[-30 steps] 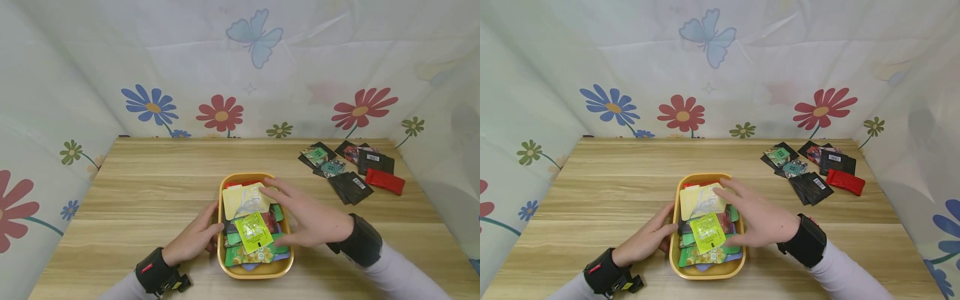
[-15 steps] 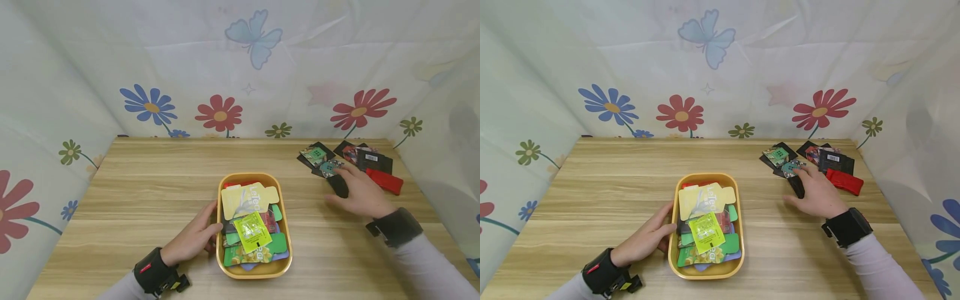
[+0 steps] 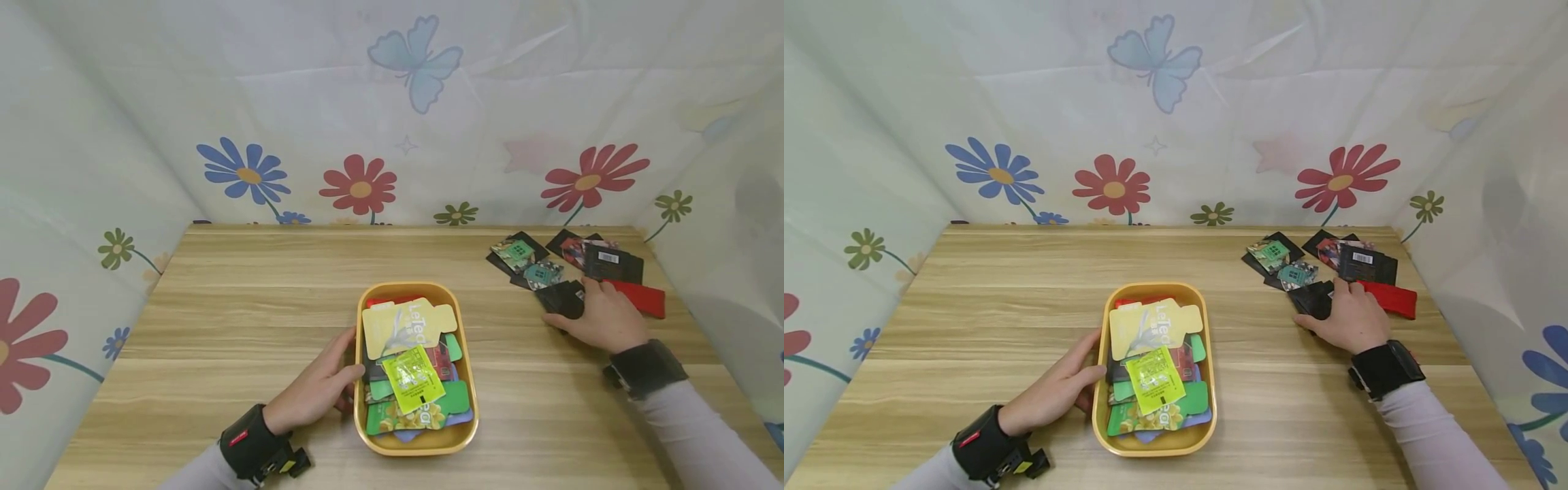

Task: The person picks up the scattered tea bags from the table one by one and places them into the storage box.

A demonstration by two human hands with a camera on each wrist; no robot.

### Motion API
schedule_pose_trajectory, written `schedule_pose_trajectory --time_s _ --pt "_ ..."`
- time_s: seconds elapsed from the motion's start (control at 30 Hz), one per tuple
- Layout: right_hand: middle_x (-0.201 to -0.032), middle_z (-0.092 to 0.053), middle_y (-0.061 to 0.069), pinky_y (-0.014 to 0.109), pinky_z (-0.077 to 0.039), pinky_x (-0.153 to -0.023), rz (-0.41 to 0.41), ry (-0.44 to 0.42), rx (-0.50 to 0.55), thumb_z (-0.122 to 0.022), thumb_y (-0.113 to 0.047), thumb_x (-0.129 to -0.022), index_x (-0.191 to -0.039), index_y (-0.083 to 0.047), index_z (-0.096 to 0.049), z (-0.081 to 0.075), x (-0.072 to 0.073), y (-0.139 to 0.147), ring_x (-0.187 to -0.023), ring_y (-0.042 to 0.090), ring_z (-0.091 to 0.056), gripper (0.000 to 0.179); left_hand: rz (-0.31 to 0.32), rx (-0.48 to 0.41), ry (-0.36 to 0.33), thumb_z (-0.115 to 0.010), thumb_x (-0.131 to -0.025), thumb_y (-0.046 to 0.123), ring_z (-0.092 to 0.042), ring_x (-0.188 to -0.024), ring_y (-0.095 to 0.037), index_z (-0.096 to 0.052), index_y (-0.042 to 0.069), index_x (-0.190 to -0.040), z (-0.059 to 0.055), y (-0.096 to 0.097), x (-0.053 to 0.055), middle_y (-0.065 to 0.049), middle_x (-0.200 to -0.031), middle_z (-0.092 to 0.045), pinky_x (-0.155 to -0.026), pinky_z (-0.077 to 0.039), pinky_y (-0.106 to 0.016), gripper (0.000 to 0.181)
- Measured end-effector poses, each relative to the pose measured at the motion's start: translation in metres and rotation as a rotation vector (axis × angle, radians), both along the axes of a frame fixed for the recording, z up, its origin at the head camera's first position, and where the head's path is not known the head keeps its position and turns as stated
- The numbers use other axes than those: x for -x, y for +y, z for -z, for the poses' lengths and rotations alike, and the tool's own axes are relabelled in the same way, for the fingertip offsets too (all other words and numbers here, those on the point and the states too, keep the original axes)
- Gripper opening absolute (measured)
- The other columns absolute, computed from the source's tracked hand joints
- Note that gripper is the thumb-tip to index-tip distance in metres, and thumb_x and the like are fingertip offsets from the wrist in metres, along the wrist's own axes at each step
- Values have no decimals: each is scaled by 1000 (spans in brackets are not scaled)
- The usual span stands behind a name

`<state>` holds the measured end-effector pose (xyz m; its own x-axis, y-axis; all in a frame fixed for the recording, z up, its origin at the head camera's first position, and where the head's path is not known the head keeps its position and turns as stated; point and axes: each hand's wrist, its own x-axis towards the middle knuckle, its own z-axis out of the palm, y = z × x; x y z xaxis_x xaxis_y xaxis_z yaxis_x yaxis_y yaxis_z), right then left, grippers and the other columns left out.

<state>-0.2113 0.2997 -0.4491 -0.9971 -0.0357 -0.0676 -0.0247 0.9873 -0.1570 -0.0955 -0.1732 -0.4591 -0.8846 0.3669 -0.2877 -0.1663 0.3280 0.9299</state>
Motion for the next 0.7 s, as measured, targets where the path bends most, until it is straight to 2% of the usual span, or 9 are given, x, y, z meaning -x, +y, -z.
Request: schedule_pose_trajectory --time_s 0.2,0.4,0.57,0.7 --pt "-116 -48 41 67 -48 -81 6 12 11 -66 -80 -66 -140 16 -36 1 -1 1 -96 53 -53 125 -4 -6 -15 -51 -100 31 -64 -71 -27 -17 28 -160 0 1 0 -10 -156 -27 -56 -58 -43 69" --pt "-115 -48 38 65 -49 -80 -11 17 14 -67 -77 -68 -135 16 -45 -3 -6 -3 -94 49 -53 117 -1 4 -11 -50 -100 31 -64 -72 -27 -17 28 -160 -1 1 0 -10 -156 -27 -56 -58 -43 69" --pt "-114 -48 31 60 -50 -79 -50 56 43 -67 -74 -71 -137 11 -48 -15 -12 -17 -94 42 -51 110 3 2 -4 -50 -100 31 -65 -71 -28 -17 27 -161 -2 1 0 -11 -156 -28 -56 -58 -43 70" --pt "-114 -49 25 55 -51 -78 -124 114 82 -69 -69 -73 -137 6 -52 -30 -19 -38 -96 37 -49 100 2 1 -4 -50 -100 32 -65 -70 -28 -17 27 -161 -3 0 -1 -11 -156 -28 -57 -58 -43 70"
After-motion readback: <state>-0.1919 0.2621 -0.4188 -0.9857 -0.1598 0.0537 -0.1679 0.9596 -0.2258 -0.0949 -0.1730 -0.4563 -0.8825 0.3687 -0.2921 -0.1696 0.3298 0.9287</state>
